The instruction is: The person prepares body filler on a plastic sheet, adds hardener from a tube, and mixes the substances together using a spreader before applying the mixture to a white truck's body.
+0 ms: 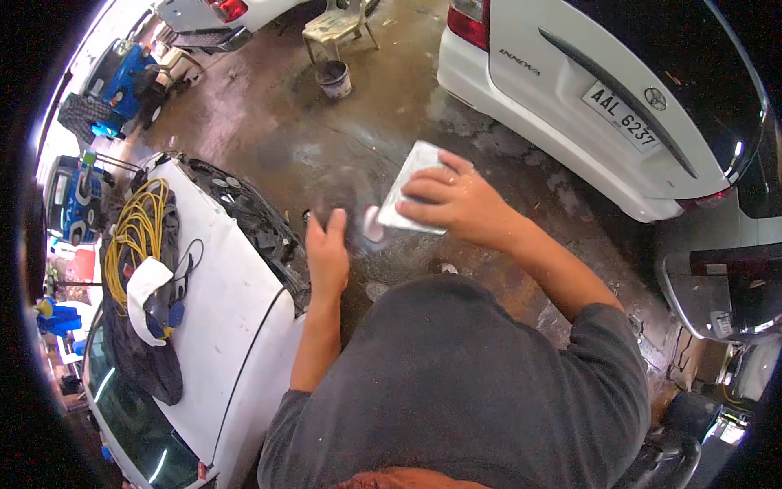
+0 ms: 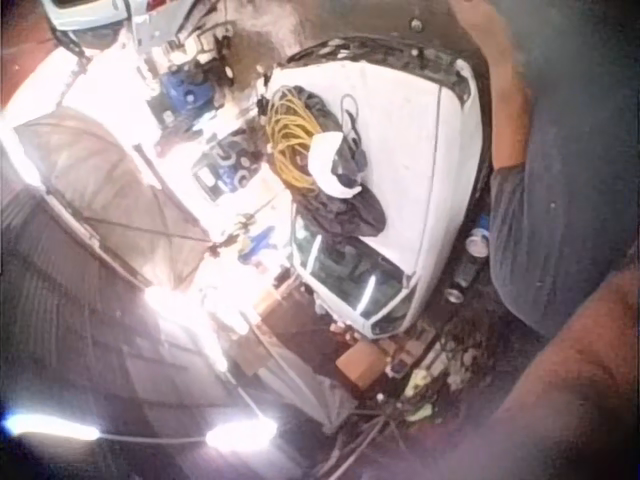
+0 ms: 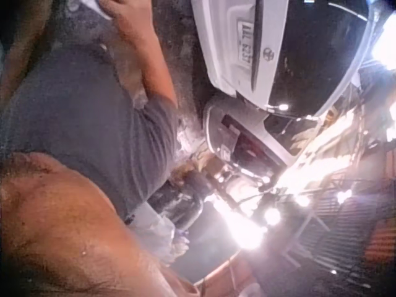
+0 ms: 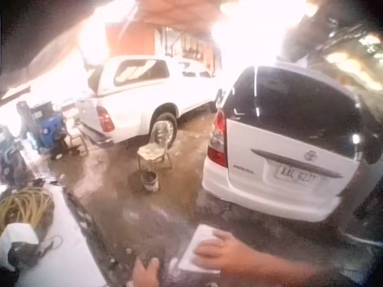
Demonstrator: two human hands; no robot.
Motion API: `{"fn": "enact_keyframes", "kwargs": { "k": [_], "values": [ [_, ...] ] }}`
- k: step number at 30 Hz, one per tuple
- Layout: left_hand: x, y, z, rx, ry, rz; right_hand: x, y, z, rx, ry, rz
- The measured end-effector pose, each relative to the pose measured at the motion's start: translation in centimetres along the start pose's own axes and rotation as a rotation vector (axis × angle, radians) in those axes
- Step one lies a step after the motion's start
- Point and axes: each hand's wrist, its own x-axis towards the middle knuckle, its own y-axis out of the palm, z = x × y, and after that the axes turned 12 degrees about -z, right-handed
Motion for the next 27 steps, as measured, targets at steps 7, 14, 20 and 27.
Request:
{"fn": "enact_keyframes", "kwargs": {
  "k": [7,14,20,27],
  "values": [
    [1.1,0.7,-1.2,0.057,0.035,0.015,0.6,3.2,4.5,0.158,-0.025,-0.008],
    [2.4,0.9,-1.1,0.033,0.158,-0.108,0.2,2.0,3.2,0.226,0.128,-0.104],
    [1.1,1.5,-0.3,-0.655,-0.497,0.021,-0.9,4.7,2.7,0.327,0.201,-0.208],
    [1.0,1.1,-1.7,-0.443,-0.351,-0.024,-0.3,1.5,0.6,-0.002,0.087,-0.084]
  ]
}}
